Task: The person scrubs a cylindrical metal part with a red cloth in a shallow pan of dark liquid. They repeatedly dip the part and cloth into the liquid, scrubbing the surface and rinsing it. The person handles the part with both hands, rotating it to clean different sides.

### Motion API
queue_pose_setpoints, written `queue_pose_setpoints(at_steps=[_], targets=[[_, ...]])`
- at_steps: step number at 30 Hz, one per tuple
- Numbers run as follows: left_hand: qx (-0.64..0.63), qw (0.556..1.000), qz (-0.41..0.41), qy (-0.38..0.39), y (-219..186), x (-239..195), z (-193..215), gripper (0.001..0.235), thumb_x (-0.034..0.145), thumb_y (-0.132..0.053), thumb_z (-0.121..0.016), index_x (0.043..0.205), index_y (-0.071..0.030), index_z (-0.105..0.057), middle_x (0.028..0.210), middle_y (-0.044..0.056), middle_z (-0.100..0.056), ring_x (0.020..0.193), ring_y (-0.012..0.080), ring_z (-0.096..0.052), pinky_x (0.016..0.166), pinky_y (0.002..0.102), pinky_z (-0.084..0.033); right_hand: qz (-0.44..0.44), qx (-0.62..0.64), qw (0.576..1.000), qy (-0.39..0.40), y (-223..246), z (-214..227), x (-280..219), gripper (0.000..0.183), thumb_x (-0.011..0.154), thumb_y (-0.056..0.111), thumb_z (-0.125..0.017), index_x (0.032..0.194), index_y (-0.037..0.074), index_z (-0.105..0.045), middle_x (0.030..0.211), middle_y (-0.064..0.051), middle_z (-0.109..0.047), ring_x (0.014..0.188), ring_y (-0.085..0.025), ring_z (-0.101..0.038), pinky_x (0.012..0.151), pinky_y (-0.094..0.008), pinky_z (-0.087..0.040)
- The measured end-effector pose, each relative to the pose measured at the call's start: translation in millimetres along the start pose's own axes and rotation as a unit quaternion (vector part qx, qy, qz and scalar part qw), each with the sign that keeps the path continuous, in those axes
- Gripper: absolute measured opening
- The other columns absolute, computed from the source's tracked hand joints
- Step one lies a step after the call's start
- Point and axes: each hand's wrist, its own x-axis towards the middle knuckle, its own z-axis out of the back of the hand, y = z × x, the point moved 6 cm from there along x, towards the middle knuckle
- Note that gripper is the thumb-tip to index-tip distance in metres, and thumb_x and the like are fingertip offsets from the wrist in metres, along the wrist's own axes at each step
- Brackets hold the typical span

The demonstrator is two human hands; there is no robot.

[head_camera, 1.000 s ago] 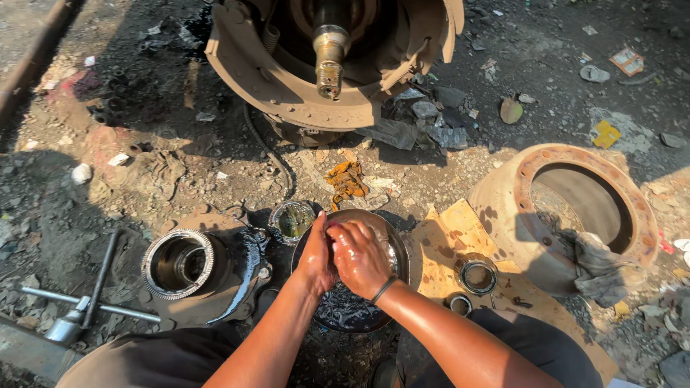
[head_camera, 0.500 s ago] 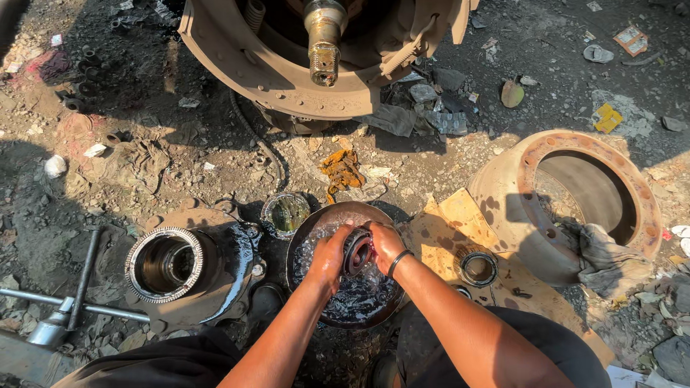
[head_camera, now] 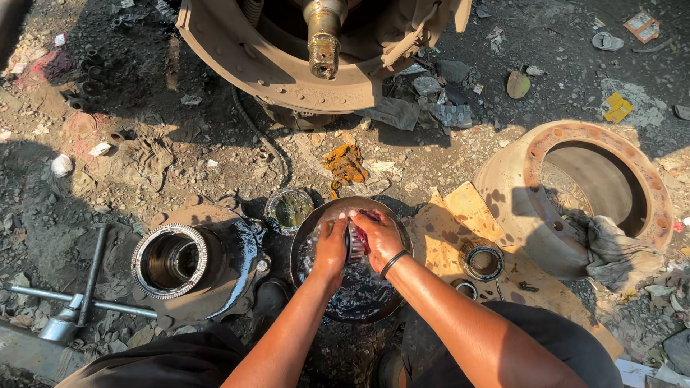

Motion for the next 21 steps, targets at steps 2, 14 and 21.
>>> queue_pose_setpoints(at_steps=[2,14,21], targets=[[-0.015,0.998,0.056,0.026,0.9,-8.1,-2.0,0.076,0.094,-0.045,-0.071,0.145,-0.001,-0.036,0.113,0.01,-0.068,0.098,0.0167,-0.07,0.088,0.034,-0.056,-0.014,-0.015,1.0,0.005,0.1,0.6,-2.3,0.02,0.086,0.018,-0.078,0.101,0.009,-0.069,0.093,-0.003,-0.074,0.08,-0.014,-0.072,0.065,-0.031,-0.059],[-0.185,0.952,0.147,0.194,-31.1,-27.1,5.3,0.038,0.087,-0.047,-0.068,0.11,-0.018,-0.068,0.092,0.003,-0.073,0.078,0.0213,-0.069,0.067,0.046,-0.056,-0.105,-0.089,0.976,0.167,77.9,-55.0,-42.0,0.015,0.09,0.013,-0.067,0.101,0.003,-0.063,0.106,-0.015,-0.073,0.085,-0.026,-0.079,0.058,-0.039,-0.064],[-0.152,0.951,0.21,0.17,12.5,-15.1,9.4,0.033,0.093,-0.05,-0.058,0.109,-0.022,-0.066,0.09,0.002,-0.071,0.08,0.0198,-0.069,0.07,0.05,-0.058,-0.069,-0.098,0.959,0.256,62.8,-65.7,-55.6,0.021,0.09,0.001,-0.064,0.111,-0.003,-0.065,0.1,-0.015,-0.072,0.075,-0.021,-0.072,0.058,-0.031,-0.057]])
